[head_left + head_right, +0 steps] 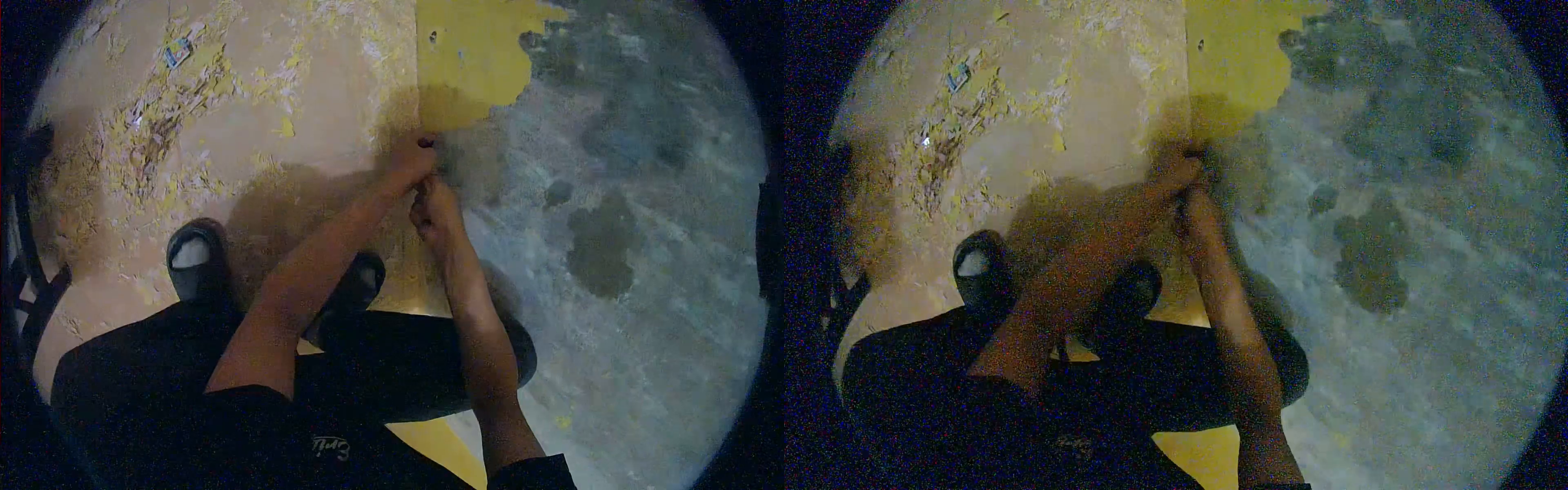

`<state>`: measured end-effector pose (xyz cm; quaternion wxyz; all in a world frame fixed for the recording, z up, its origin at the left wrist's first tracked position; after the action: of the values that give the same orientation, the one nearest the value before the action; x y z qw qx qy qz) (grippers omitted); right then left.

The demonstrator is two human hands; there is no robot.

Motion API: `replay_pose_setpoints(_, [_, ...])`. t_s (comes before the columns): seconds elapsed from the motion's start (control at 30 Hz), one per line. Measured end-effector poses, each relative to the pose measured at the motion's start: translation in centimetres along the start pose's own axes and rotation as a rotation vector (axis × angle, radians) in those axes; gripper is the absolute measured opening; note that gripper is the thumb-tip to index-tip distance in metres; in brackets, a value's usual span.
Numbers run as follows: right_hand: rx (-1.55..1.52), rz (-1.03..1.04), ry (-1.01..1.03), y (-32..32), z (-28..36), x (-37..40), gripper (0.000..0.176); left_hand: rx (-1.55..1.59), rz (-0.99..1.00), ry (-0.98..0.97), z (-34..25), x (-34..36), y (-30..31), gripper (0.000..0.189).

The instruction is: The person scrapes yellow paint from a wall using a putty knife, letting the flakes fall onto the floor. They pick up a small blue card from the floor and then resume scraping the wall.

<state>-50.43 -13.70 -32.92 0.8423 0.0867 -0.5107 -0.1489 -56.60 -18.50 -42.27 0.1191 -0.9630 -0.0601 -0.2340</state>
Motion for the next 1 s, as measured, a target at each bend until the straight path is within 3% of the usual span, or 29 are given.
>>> replay_pose_setpoints(0.17, [-0.019, 0.057, 0.005, 3.0, -0.8, -2.0, 0.027, -0.108, -0.007, -0.048, -2.2, -0.1, 0.0, 0.025])
replay_pose_setpoints(0.23, [0.132, 0.157, 0.075, 1.7, -0.4, -3.3, 0.027, 0.133, -0.013, 0.180, -1.8, 0.0, 1.3, 0.023])
replay_pose_setpoints(0.27, [0.176, 0.192, 0.099, 1.0, -0.5, -3.0, 0.027, 0.127, -0.012, 0.181, -0.5, 0.1, 0.8, 0.023])
replay_pose_setpoints(0.33, [0.036, 0.136, 0.122, 0.9, -0.3, -2.2, 0.027, -0.119, -0.025, -0.025, -1.1, -1.0, 0.5, 0.022])
replay_pose_setpoints(0.4, [0.068, 0.082, 0.098, 1.7, 0.4, -2.1, 0.027, -0.116, -0.109, -0.078, -1.9, -0.7, 0.2, 0.023])
replay_pose_setpoints(0.47, [0.115, 0.008, 0.018, 2.9, -0.7, -2.0, 0.028, -0.112, -0.187, -0.069, -1.0, 0.2, 0.1, 0.024])
replay_pose_setpoints(0.53, [0.057, 0.052, 0.008, 1.3, -1.0, -3.2, 0.028, -0.072, -0.048, 0.104, 1.0, -1.8, 0.3, 0.024])
replay_pose_setpoints(0.67, [0.039, -0.012, 0.041, 2.5, 0.6, -1.6, 0.027, -0.250, -0.145, -0.122, -1.5, -0.9, -0.7, 0.024])
replay_pose_setpoints(0.7, [0.069, 0.086, 0.181, 1.8, 1.9, -1.1, 0.026, -0.127, -0.131, -0.037, -0.7, -1.7, -1.1, 0.024])
replay_pose_setpoints(0.77, [0.090, 0.171, 0.266, 0.8, 1.8, 0.9, 0.025, -0.018, -0.103, 0.101, 2.8, -0.6, -1.9, 0.023])
replay_pose_setpoints(0.87, [-0.042, 0.145, 0.044, -1.6, 2.0, -0.7, 0.026, -0.075, -0.109, 0.102, 1.5, -3.0, 0.4, 0.025])
replay_pose_setpoints(0.97, [0.002, -0.023, 0.057, 1.2, 0.6, -0.8, 0.027, -0.083, 0.028, -0.076, 1.4, -1.7, -2.0, 0.027])
replay_pose_setpoints(1.0, [0.098, -0.027, 0.071, 1.5, 1.3, -0.8, 0.027, -0.125, -0.042, 0.026, 3.2, -3.0, -3.1, 0.028])
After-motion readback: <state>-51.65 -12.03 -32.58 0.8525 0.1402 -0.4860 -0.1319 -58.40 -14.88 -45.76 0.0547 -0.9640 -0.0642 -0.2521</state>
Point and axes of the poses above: each hand's wrist, its own x-axis away from the middle knuckle, its own y-axis out of the back of the hand, z = x × y, the point moved 7 cm from there along -x, towards the middle knuckle, and after that the axes turned 2 degrees about -x, right-handed, at the moved point
